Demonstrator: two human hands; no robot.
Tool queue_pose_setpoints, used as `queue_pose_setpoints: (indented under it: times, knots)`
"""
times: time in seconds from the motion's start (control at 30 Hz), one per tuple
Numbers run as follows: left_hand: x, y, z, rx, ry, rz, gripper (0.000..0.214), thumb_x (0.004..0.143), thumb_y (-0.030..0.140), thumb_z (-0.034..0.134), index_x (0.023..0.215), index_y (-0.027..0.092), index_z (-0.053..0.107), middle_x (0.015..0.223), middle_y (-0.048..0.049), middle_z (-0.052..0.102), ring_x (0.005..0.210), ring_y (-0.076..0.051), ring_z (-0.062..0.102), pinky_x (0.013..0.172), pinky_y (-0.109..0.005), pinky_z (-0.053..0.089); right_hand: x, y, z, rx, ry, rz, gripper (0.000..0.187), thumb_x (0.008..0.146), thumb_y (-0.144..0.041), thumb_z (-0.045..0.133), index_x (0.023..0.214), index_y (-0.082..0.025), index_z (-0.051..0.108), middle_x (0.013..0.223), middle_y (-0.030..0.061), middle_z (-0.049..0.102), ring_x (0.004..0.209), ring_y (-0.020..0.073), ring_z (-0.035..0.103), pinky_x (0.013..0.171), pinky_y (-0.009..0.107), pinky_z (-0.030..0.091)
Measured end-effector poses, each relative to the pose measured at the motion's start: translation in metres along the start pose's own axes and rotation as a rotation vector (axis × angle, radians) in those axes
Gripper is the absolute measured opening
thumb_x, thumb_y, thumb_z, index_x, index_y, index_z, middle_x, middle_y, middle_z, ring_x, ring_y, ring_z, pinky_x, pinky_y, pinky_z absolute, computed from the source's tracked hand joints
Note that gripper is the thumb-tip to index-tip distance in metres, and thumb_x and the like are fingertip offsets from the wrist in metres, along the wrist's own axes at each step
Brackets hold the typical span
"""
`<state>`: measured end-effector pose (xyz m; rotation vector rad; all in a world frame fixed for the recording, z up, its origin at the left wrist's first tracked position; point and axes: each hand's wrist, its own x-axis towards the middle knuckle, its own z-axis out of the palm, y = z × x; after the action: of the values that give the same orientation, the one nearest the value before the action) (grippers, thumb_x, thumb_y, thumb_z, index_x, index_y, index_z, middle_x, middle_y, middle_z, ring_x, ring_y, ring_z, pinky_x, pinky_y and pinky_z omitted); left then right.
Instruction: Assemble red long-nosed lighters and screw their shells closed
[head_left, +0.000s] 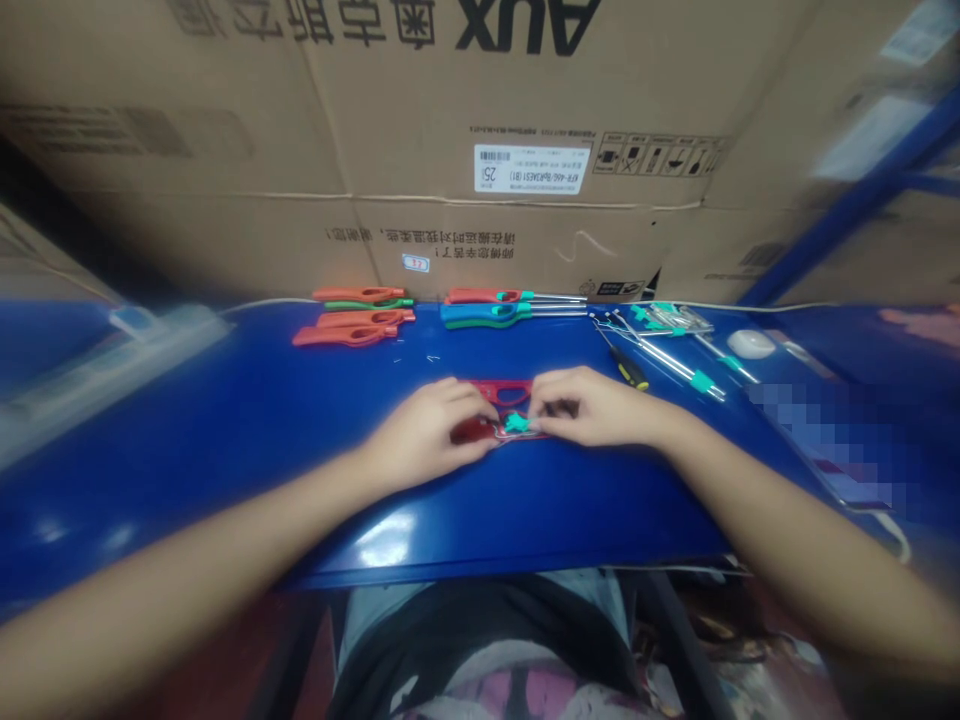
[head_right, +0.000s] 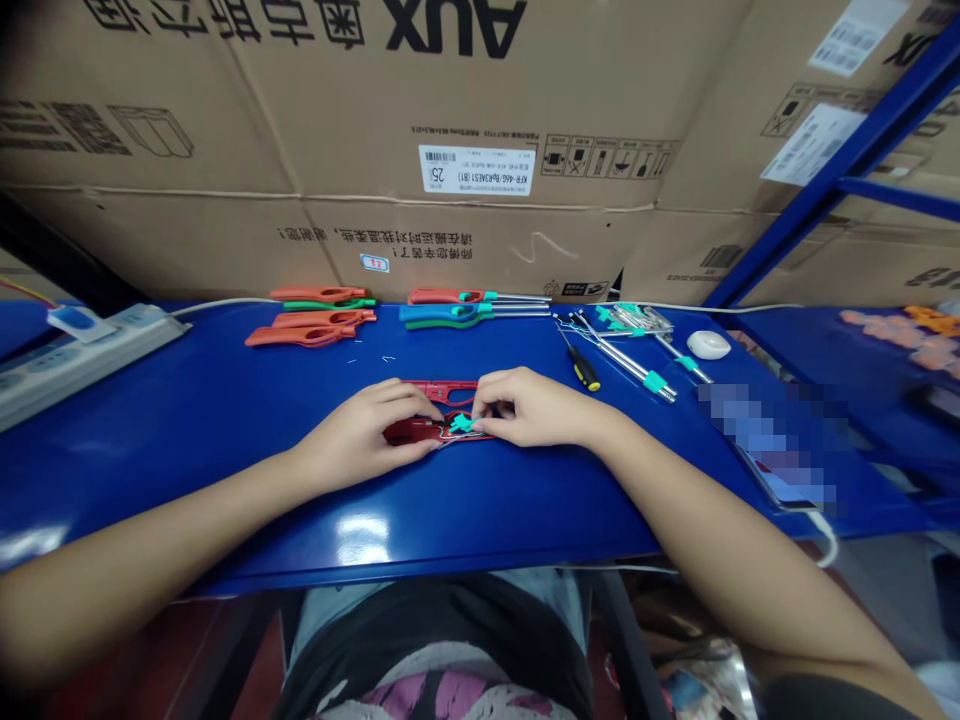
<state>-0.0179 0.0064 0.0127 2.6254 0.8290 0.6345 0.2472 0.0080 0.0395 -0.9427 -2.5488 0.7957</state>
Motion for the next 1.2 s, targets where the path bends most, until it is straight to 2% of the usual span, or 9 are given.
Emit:
queue_pose_setpoints:
  times: [0.5,0.77,0.97,1.2]
  knots:
    - [-0.002,-0.003,0.006,-0.085,0.019,-0.004,0.018,0.092,0.028,0.069,0.108,0.018,0.069,0.105,-0.0076,0.073,0.101,-0.023,0.066,0.092,-0.038,0.052,0.001,-0.001,0.005,-0.034,-0.02,-0.105,0.014,0.095,-0.021,0.062,0.09,-0.017,0.075,0.09,0.0056,0.07,0.08,0.0158,0.064,0.075,0.027,0.047]
    - [-0.003,-0.001,0.01,-0.192,0.029,-0.126,0.018,0.087,0.025,0.073,0.103,0.018,0.07,0.102,-0.0063,0.072,0.087,-0.019,0.068,0.077,-0.031,0.056,0.001,-0.001,0.011,-0.096,0.021,-0.186,0.018,0.097,-0.023,0.058,0.09,-0.018,0.074,0.088,0.0053,0.069,0.077,0.0151,0.064,0.071,0.025,0.045]
    - [-0.001,-0.003,0.013,-0.241,0.027,-0.169,0.018,0.085,0.024,0.074,0.101,0.017,0.07,0.097,-0.0059,0.071,0.083,-0.018,0.067,0.075,-0.031,0.054,0.001,-0.002,0.01,-0.226,-0.003,-0.18,0.02,0.098,-0.022,0.056,0.091,-0.018,0.074,0.087,0.0042,0.068,0.075,0.0142,0.062,0.067,0.024,0.043]
    - [-0.002,-0.001,0.012,-0.231,0.041,-0.14,0.022,0.085,0.025,0.074,0.104,0.018,0.067,0.099,-0.0055,0.071,0.087,-0.019,0.067,0.079,-0.033,0.056,0.0,-0.008,0.01,-0.342,-0.031,-0.156,0.02,0.096,-0.02,0.056,0.089,-0.018,0.074,0.089,0.0041,0.066,0.072,0.0142,0.059,0.065,0.025,0.04]
